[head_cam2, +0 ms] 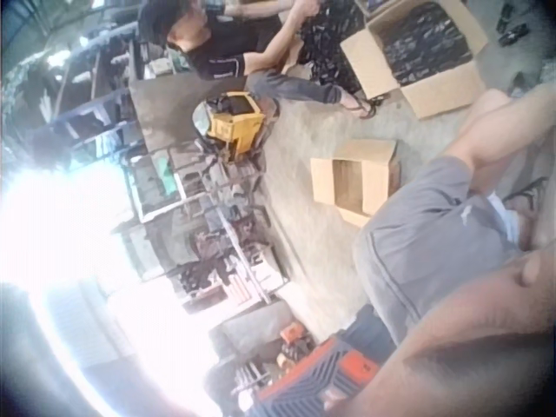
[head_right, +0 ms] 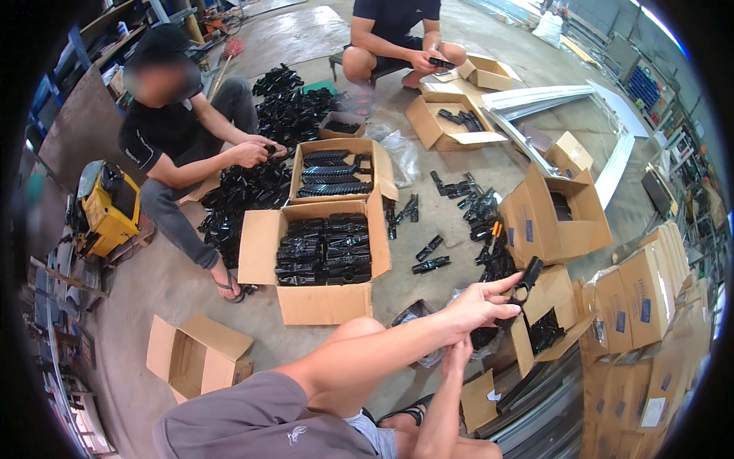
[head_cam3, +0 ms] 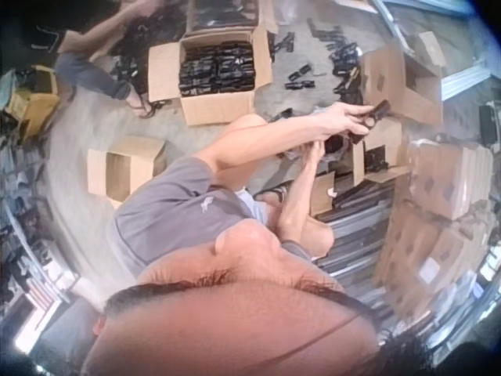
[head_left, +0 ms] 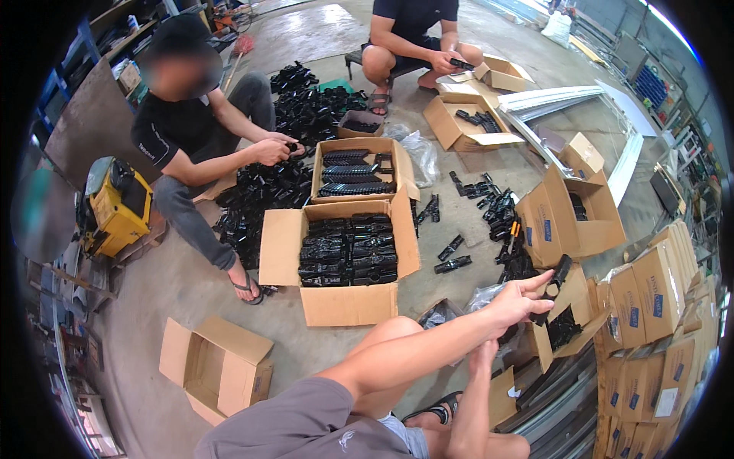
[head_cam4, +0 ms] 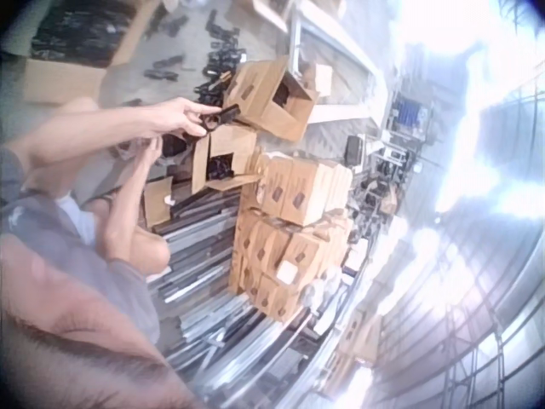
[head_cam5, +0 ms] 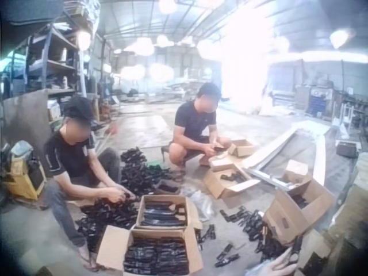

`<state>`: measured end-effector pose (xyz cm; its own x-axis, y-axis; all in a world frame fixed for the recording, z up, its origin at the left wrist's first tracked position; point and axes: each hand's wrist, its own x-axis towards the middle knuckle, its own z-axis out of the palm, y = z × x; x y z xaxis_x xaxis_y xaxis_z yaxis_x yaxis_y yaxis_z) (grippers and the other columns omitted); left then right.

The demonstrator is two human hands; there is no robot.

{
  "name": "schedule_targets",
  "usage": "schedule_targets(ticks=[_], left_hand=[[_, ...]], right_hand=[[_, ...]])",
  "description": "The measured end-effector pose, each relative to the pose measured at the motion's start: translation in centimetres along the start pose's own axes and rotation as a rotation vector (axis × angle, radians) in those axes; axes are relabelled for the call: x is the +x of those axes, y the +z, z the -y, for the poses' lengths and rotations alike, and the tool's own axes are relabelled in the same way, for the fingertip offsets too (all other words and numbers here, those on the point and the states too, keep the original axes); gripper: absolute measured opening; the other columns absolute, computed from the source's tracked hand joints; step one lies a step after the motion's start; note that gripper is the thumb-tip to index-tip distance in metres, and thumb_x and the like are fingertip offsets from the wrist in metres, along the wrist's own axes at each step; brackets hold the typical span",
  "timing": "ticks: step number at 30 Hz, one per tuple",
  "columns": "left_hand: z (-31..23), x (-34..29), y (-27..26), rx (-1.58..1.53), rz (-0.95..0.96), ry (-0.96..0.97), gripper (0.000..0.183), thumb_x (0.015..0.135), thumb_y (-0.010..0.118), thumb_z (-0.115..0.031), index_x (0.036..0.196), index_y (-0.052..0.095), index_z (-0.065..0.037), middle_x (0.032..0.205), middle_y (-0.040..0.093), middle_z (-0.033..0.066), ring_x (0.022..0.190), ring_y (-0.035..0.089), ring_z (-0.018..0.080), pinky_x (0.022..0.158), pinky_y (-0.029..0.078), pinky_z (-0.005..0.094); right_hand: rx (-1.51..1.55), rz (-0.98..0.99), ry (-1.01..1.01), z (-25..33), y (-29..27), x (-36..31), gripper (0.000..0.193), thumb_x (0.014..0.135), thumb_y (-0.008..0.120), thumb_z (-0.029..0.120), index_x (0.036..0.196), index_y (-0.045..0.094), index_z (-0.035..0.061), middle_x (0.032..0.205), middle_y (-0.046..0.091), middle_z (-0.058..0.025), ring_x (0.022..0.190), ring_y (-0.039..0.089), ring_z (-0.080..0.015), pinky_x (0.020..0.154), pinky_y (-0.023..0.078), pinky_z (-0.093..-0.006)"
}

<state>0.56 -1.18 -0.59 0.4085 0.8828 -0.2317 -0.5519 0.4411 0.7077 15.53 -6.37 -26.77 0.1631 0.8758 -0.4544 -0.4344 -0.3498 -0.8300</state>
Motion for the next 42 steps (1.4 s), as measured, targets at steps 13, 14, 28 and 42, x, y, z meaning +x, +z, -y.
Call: schedule_targets(ticks=[13,14,28,42], left_hand=[[0.8,-0.7,-0.7,-0.029,0.128,-0.043,0.077,0.090,0.071,0.000,0.156,0.035,-0.015,0.125,0.067,0.0047,0.100,0.064,0.0070,0.084,0.051,0.0224],[0.9,-1.0,-0.4,0.001,0.159,-0.046,0.077,0.090,0.070,0.000,0.156,0.035,-0.015,0.125,0.067,0.0048,0.101,0.064,0.0070,0.087,0.051,0.0233],[2.6,-2.2,1.2,0.152,0.186,-0.019,0.072,0.089,0.069,0.006,0.153,0.040,-0.012,0.126,0.066,0.0043,0.110,0.060,0.0071,0.096,0.049,0.0256],[3.0,-2.3,1.5,0.240,0.160,-0.012,0.072,0.086,0.071,0.008,0.150,0.046,-0.014,0.125,0.067,0.0048,0.107,0.059,0.0050,0.090,0.049,0.0231]], right_hand=[[-0.485,0.039,-0.729,26.1,7.5,-11.6,0.017,0.094,0.065,0.000,0.110,0.065,-0.0034,0.104,0.074,-0.0095,0.091,0.068,-0.0114,0.075,0.053,-0.0244],[-0.503,0.016,-0.761,25.6,6.9,-11.9,0.016,0.094,0.066,0.000,0.109,0.067,-0.0035,0.103,0.074,-0.0087,0.090,0.068,-0.0112,0.076,0.053,-0.0245],[-0.435,-0.164,-0.834,23.3,6.1,-12.6,0.015,0.090,0.072,0.003,0.103,0.072,-0.0025,0.092,0.075,-0.0075,0.081,0.068,-0.0103,0.076,0.054,-0.0251],[-0.384,-0.129,-0.778,23.2,4.9,-12.3,0.016,0.090,0.073,0.005,0.104,0.073,-0.0029,0.089,0.074,-0.0074,0.077,0.065,-0.0071,0.072,0.053,-0.0237]])
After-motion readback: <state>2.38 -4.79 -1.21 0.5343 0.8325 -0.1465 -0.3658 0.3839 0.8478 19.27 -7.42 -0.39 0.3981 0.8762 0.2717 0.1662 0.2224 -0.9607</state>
